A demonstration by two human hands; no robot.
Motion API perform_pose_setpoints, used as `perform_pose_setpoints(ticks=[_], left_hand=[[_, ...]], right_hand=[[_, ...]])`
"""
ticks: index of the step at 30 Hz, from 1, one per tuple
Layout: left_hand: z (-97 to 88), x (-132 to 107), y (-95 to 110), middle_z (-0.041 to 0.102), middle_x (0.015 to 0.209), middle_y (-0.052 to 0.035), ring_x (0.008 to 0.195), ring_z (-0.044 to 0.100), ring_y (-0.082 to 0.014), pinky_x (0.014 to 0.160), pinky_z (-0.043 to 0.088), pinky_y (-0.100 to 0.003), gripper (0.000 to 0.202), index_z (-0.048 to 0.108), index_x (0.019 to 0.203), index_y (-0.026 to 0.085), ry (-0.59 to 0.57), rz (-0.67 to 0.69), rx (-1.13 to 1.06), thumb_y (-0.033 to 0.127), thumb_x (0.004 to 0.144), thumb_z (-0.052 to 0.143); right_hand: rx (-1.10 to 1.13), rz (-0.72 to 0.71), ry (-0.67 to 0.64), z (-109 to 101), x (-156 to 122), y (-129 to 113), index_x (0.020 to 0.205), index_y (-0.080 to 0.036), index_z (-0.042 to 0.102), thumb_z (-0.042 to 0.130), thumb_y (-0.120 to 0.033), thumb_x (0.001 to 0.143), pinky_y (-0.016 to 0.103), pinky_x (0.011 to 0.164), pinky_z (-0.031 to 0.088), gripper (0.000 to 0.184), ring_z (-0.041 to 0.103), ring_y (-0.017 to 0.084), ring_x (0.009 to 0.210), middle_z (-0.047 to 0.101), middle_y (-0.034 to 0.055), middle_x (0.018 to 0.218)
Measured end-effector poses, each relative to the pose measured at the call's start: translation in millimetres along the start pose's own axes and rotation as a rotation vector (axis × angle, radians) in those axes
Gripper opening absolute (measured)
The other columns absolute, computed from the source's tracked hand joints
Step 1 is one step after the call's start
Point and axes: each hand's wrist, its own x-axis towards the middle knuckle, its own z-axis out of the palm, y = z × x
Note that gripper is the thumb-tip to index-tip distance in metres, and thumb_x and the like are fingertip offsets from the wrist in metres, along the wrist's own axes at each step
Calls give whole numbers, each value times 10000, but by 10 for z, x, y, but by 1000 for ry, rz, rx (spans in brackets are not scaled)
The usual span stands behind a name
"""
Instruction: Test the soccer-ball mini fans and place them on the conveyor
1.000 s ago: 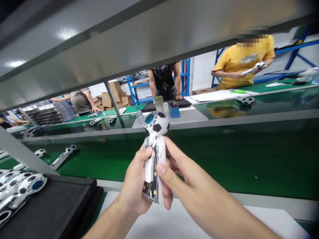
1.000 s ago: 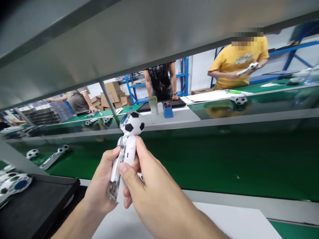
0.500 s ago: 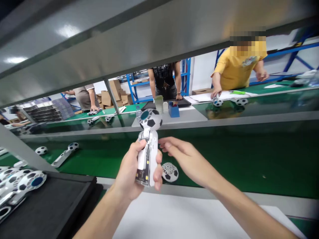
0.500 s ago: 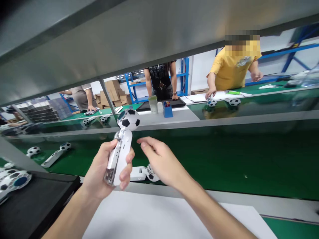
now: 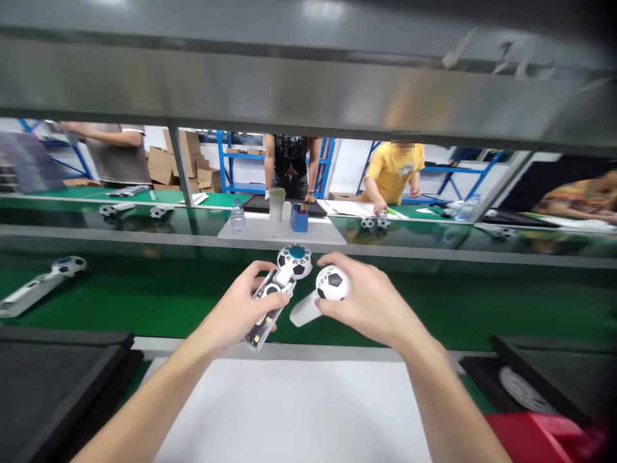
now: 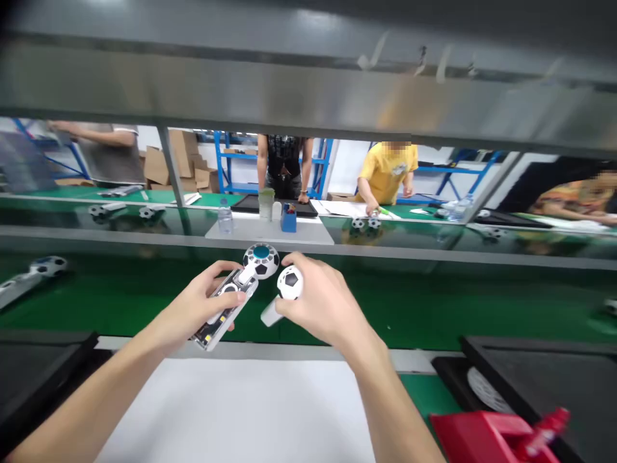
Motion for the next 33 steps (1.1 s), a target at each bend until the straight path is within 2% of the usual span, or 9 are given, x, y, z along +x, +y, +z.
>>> perform_pose_setpoints(ticks=[3,6,11,13,16,19,22,26,33], left_hand=[[23,137,-206,672,996,-10,733,671,-176,629,559,-297,446,463,1195,270,-85,-33,196,449,825,635],[218,260,-522,684,869,-10,709,660,-196,593,487,-274,418,496,1134,238,-127,-31,330,394,776,647],[776,91,-875,665,796,11,670,606,-192,559,392,-266,385,584,1023,247,-259,6,374,304,659,696],[937,-39,-911,663,824,13,703,607,-198,582,393,-273,403,593,1045,262,-294,22,369,302,657,691],[1061,-175,-936,668,948,-13,772,612,-214,617,407,-290,436,569,1111,263,-301,18,378,288,684,653],[1100,-230,-973,623,1170,-62,946,614,-242,729,457,-318,453,539,1176,244,-302,15,412,269,729,604],[1107,-238,-999,529,1298,-78,1180,523,-254,923,450,-331,466,529,1222,225,-319,68,461,238,758,578],[1096,-226,-978,487,1242,-103,1218,478,-271,957,447,-360,450,527,1254,200,-342,110,550,254,808,537],[1205,-450,-819,549,1154,-131,1014,599,-288,823,491,-392,345,565,1143,150,-474,51,702,339,872,462]], right_hand=[[-23,87,107,-186,-351,-72,1179,-314,500,707,-229,656,290,622,449,569,614,208,730,657,-32,864],[2,114,116,-159,-776,-106,1134,-313,511,716,-211,654,281,594,472,531,624,197,700,648,-28,883],[185,31,102,88,-1581,-105,1139,-319,568,647,-125,696,283,806,521,490,644,218,984,630,4,1110],[250,116,243,228,-1861,-65,1188,-306,586,657,-141,709,315,887,505,511,628,244,1062,621,31,1167],[399,338,444,485,-2117,57,1337,-296,505,726,-214,720,385,897,494,661,638,274,1046,646,64,1185],[640,408,393,743,-2168,203,1120,-260,617,733,-269,736,461,951,456,401,637,293,1041,688,52,1036],[854,306,381,850,-2117,290,974,-258,622,690,-227,791,457,933,466,198,639,246,950,643,8,866],[869,116,440,702,-2046,290,938,-257,606,690,-177,824,364,792,487,163,587,176,791,558,-18,812],[740,37,433,420,-1832,143,894,-266,593,674,-171,837,377,709,469,137,560,201,747,545,2,811]])
